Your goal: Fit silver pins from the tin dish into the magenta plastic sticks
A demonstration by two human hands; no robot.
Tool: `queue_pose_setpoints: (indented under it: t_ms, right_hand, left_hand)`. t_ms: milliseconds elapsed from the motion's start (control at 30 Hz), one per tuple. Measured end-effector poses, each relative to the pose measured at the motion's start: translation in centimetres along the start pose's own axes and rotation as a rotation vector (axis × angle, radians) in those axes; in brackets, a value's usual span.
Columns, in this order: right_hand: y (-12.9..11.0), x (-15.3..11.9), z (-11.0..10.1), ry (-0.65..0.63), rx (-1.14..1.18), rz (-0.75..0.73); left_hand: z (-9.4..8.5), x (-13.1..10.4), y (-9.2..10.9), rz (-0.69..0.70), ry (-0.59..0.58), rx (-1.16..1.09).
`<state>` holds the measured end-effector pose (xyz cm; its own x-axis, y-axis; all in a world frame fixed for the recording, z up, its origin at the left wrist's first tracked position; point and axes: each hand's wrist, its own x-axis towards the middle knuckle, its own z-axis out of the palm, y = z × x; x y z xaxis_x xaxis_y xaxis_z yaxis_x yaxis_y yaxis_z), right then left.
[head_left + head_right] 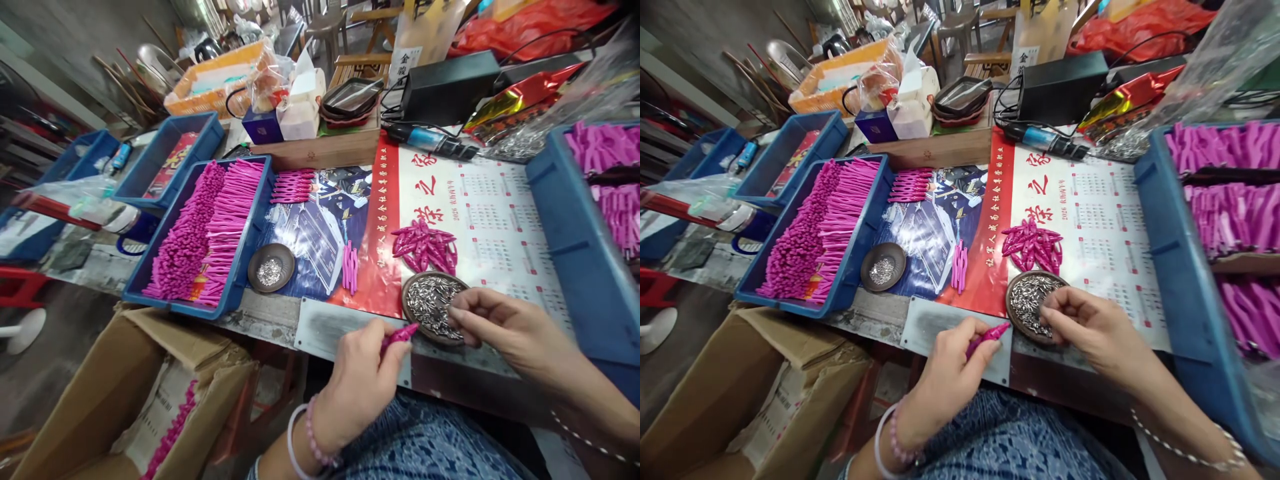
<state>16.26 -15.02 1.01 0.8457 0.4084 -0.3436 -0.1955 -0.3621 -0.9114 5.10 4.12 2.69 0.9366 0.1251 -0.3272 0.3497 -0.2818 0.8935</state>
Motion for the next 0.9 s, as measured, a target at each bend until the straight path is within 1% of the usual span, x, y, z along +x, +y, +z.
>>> queue_pose_setpoints:
  t_ms: [67, 100, 167, 267, 300, 367, 500, 600, 700, 800, 900]
  right_hand:
    - [-0.4, -0.6, 0.3, -0.061, 0.285, 0.101]
    - [-0.5, -0.9, 0.6, -0.071, 0.381, 0.132]
    - [-0.5, -1.7, 1.4, -0.065, 0.469, 0.113]
    - [-0.2, -2.8, 2.9, -0.029, 0.378, -0.036]
    - [-0.1, -3.0, 3.4, -0.011, 0.328, -0.091]
    - [-0.2, -3.3, 4.3, 0.021, 0.237, -0.191]
    - [-0.5, -3.2, 5.3, 0.084, 0.093, -0.342]
    - [-0.8, -3.2, 5.5, 0.116, -0.009, -0.421]
    - [-0.7, -3.4, 5.6, 0.141, -0.119, -0.508]
    - [-0.3, -3.5, 5.7, 0.167, -0.238, -0.593]
    - [0.0, -3.6, 6.0, 0.234, -0.372, -0.693]
  left_hand:
    - [0.1, 0.3, -0.2, -0.127, -0.131, -0.389]
    - [0.1, 0.4, -0.4, -0.204, -0.200, -0.583]
    - [0.5, 0.7, -0.9, -0.319, -0.316, -0.968]
    - [1.1, 1.0, -1.7, -0.472, -0.463, -1.413]
    - [1.3, 1.1, -1.9, -0.520, -0.497, -1.514]
    - [1.7, 1.0, -2.2, -0.590, -0.525, -1.638]
    - [2.4, 0.8, -2.5, -0.615, -0.520, -1.691]
    - [2.6, 0.6, -2.5, -0.572, -0.475, -1.663]
    - [2.8, 0.5, -2.3, -0.502, -0.411, -1.583]
    - [3.0, 0.3, -2.0, -0.440, -0.321, -1.445]
    - [3.2, 0.1, -1.8, -0.412, -0.252, -1.329]
